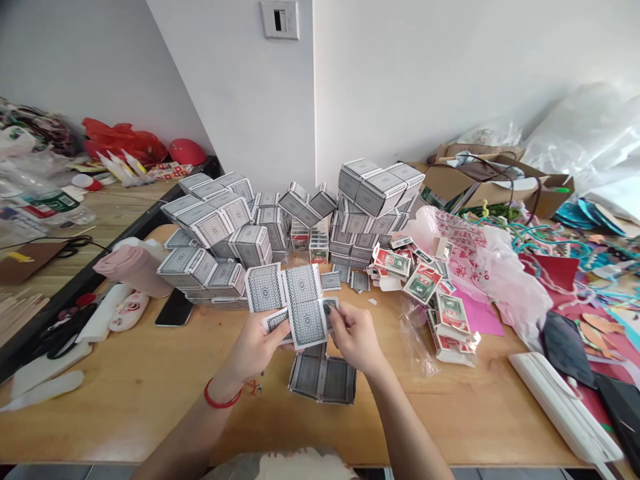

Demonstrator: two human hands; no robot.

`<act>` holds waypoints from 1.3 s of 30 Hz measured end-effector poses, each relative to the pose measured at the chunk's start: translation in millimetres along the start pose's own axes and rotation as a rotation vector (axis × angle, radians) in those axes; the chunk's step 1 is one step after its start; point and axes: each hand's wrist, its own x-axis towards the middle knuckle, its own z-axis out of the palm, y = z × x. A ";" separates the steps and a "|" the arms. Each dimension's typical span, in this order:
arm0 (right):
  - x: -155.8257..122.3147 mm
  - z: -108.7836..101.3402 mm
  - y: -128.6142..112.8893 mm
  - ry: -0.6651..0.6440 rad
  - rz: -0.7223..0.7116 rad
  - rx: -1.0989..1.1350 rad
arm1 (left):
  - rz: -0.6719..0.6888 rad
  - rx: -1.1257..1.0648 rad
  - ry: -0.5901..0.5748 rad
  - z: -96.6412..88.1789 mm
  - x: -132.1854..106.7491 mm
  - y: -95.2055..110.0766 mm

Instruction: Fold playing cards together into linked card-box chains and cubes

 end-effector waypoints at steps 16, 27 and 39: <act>5.9 -7.9 -6.8 -0.102 0.319 0.759 | 0.707 0.777 0.087 -19.6 5.1 -17.2; 10.7 1.2 4.6 -0.088 0.362 0.692 | 0.196 0.199 0.104 -20.0 21.2 -30.6; 9.1 7.2 4.6 0.038 0.223 0.511 | -0.068 -0.297 0.088 -24.3 12.8 -15.3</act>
